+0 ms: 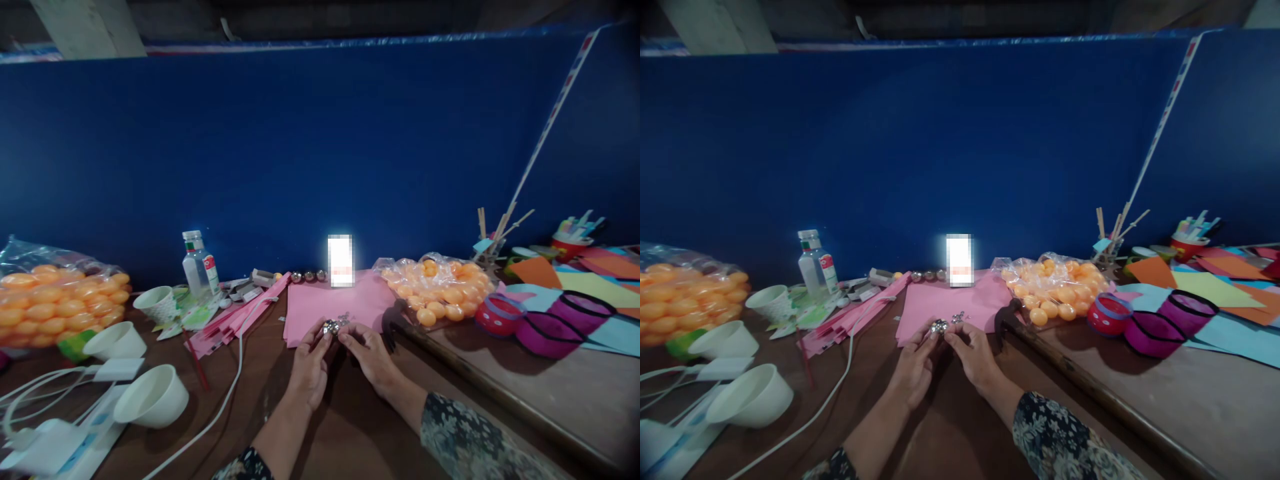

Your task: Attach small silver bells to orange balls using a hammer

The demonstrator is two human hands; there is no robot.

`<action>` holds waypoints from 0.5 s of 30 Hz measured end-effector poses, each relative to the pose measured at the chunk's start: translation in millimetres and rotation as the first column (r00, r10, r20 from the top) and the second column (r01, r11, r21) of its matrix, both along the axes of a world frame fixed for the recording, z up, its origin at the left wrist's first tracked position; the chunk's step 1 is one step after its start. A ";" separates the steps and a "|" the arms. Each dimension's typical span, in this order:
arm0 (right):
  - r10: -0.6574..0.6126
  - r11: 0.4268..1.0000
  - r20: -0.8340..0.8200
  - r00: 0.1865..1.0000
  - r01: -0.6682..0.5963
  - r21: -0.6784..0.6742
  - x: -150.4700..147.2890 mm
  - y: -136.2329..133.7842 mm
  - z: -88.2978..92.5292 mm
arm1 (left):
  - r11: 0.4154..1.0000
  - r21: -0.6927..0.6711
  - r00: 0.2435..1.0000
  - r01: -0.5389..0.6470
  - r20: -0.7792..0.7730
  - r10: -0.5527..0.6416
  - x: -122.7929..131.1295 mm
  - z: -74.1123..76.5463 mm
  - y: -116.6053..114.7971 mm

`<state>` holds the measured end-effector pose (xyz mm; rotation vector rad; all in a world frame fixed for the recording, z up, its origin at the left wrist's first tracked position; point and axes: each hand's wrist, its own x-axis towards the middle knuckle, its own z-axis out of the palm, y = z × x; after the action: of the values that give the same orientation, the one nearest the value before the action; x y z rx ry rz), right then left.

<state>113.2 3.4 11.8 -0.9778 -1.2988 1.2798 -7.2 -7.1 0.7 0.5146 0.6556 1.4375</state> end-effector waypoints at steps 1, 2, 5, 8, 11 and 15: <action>0.003 1.000 0.000 1.000 -0.003 -0.005 0.2 -0.3 0.5 | 1.000 0.000 1.000 0.000 -0.004 0.000 0.0 0.1 -0.1; 0.006 1.000 0.001 1.000 -0.006 -0.009 0.4 -0.7 1.0 | 1.000 0.001 1.000 0.000 -0.008 0.000 0.1 0.3 -0.2; 0.006 1.000 0.007 1.000 -0.006 -0.002 0.9 -1.2 1.4 | 1.000 0.004 1.000 -0.004 -0.015 0.004 0.4 1.1 -0.3; 0.002 1.000 0.009 1.000 -0.002 0.009 1.1 -0.8 0.1 | 1.000 0.008 1.000 -0.011 -0.017 0.011 0.6 0.9 -0.1; 0.004 1.000 0.012 1.000 -0.004 0.014 1.2 0.1 -1.7 | 1.000 0.014 1.000 -0.018 -0.021 0.018 0.9 0.0 0.2; 0.004 1.000 0.006 1.000 -0.004 0.016 1.0 0.7 -2.3 | 1.000 0.010 1.000 -0.018 -0.011 0.018 0.9 0.1 0.4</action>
<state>114.1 4.0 9.5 -0.9691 -1.3140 1.2685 -6.2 -6.7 0.8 0.5261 0.6642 1.4559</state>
